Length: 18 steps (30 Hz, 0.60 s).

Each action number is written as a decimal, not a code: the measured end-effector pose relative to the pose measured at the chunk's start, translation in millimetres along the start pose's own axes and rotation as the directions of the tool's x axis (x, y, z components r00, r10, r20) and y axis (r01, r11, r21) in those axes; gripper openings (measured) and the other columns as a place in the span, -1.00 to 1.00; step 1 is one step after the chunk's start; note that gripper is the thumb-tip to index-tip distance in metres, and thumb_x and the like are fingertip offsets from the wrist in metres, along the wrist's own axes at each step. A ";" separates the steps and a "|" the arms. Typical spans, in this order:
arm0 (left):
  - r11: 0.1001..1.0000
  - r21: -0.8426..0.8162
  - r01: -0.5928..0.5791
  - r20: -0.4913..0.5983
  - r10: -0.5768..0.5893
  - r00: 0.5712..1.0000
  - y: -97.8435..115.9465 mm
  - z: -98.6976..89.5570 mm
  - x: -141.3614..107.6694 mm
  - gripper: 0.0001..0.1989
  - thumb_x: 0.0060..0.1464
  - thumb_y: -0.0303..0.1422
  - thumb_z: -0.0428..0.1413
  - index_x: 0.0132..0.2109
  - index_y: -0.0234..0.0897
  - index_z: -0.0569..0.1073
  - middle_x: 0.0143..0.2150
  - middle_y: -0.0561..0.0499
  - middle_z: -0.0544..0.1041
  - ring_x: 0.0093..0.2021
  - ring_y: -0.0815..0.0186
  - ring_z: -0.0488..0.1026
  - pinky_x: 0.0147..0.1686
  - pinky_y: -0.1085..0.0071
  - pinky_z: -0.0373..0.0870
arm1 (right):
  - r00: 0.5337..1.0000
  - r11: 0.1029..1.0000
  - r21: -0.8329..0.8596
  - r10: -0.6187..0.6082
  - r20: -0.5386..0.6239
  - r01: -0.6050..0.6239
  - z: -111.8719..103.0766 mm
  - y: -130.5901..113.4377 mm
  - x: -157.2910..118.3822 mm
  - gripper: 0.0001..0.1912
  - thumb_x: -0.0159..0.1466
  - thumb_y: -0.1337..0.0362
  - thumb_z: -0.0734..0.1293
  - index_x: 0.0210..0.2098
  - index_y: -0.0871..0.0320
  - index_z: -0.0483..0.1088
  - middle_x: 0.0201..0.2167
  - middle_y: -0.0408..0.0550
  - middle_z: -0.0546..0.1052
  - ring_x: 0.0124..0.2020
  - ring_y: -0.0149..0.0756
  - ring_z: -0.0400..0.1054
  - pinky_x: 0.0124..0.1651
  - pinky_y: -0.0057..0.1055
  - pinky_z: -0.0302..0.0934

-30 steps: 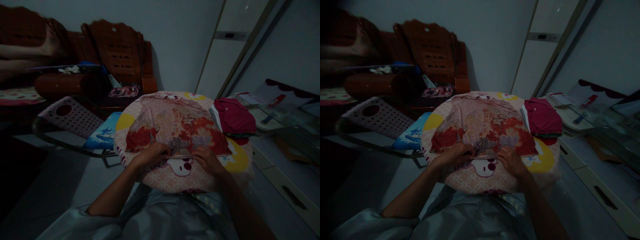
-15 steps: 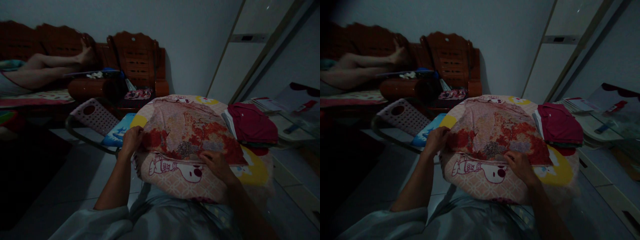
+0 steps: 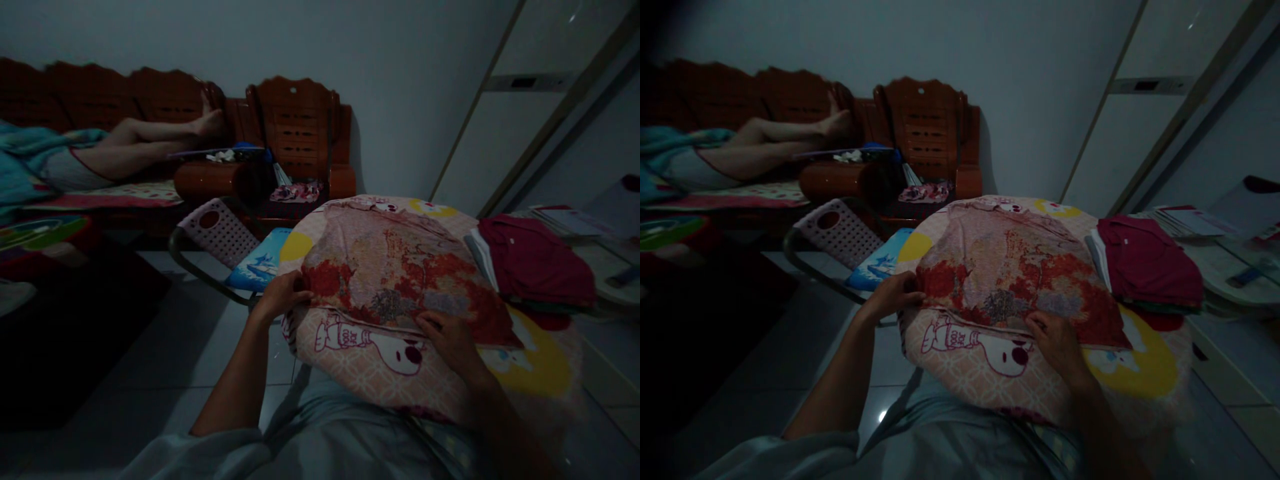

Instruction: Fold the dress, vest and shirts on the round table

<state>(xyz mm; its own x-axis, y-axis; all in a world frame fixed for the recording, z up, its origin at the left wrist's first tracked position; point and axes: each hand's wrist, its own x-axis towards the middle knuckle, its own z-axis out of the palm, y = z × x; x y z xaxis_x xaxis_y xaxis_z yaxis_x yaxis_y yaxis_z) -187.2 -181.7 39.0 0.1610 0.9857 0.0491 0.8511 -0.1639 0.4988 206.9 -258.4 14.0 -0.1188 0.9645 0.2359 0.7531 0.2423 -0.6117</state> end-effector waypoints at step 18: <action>0.970 -0.240 0.050 0.023 -0.046 0.999 -9.3 -15.6 -21.2 -0.38 -0.16 -0.35 0.15 0.14 -0.25 0.38 -0.43 0.10 0.56 -0.52 0.30 0.44 -0.51 0.47 0.29 | 0.999 0.999 0.033 -0.024 0.043 0.023 2.7 2.6 -2.5 -0.74 0.32 0.14 0.25 -0.33 0.08 0.54 -0.35 -0.05 0.62 -0.33 -0.17 0.50 -0.26 -0.31 0.26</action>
<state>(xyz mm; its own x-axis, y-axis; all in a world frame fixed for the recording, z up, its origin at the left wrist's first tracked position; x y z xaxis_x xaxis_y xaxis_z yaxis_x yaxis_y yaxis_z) -206.3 -200.5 46.9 0.1329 0.9911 0.0065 0.7136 -0.1002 0.6934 207.4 -259.9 9.8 -0.1646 0.9621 0.2176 0.7282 0.2673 -0.6310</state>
